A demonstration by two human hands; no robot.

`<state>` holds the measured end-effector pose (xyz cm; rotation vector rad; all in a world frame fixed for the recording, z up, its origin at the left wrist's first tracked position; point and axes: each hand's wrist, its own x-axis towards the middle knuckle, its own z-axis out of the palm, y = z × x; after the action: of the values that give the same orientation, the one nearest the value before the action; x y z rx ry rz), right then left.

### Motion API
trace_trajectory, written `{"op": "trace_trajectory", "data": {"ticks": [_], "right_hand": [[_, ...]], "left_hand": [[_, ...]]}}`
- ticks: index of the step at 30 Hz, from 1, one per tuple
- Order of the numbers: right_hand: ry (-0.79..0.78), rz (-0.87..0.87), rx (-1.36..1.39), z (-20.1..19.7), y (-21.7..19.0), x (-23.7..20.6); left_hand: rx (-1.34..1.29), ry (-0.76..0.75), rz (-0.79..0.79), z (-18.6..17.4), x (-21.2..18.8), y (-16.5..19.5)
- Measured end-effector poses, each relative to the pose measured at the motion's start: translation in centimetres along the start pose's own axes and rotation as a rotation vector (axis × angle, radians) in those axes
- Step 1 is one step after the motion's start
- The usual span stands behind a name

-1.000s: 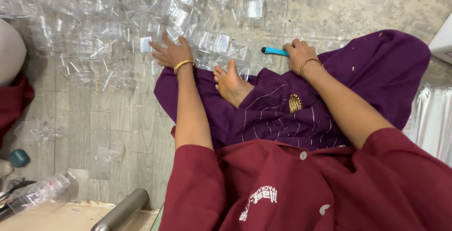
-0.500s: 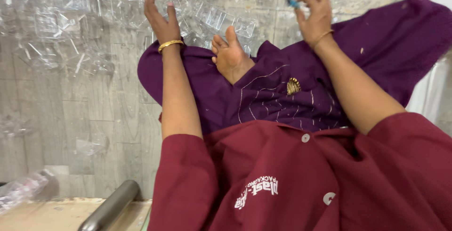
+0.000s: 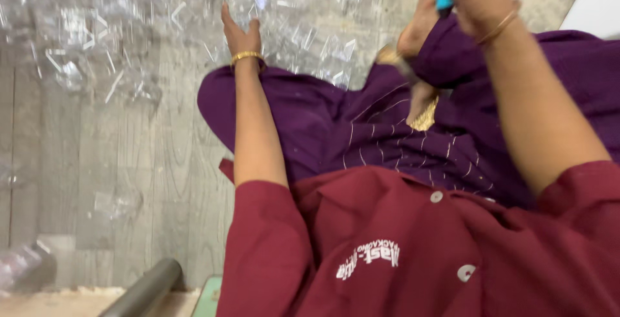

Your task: The person sits on the floor and uses a utility knife to trim the edges of small clear plastic boxes, working on one box at a time on their lap and tossing finished boxes onto a large pile of similar boxes beside them.

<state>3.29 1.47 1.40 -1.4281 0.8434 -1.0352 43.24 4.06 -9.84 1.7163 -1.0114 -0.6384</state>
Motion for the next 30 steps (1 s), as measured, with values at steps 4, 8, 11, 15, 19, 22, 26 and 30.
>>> {"op": "trace_trajectory", "data": {"ticks": [4, 8, 11, 15, 19, 22, 26, 30], "right_hand": [[-0.165, 0.075, 0.013, 2.0, 1.6, 1.8], [-0.099, 0.116, -0.016, 3.3, 3.5, 3.6], [-0.056, 0.121, 0.031, 3.1, 4.8, 5.1], [0.062, 0.134, 0.132, 2.0, 6.5, 8.0], [0.172, 0.198, 0.283, 1.3, 7.9, 11.5], [0.176, 0.23, 0.405, 1.5, 8.7, 14.2], [0.212, 0.223, 0.533, 2.7, 9.0, 18.4], [0.225, 0.182, 0.401, 3.6, 8.7, 24.6]], "left_hand": [[-0.263, -0.285, -0.12, 0.7, -0.5, 0.8], [-0.145, -0.151, 0.377, 0.3, 1.2, 0.1], [-0.102, 0.056, 0.242, -3.9, 3.8, -2.0], [0.62, -0.085, -0.18, -12.5, 4.1, -6.1], [0.431, -0.574, -0.574, -13.9, 3.4, -9.3], [0.094, -0.723, -0.397, -10.2, 4.2, -9.6], [0.024, -0.89, -0.252, -5.7, 7.2, -6.8], [0.336, -1.041, -0.062, -3.9, 13.3, -0.6]]}}
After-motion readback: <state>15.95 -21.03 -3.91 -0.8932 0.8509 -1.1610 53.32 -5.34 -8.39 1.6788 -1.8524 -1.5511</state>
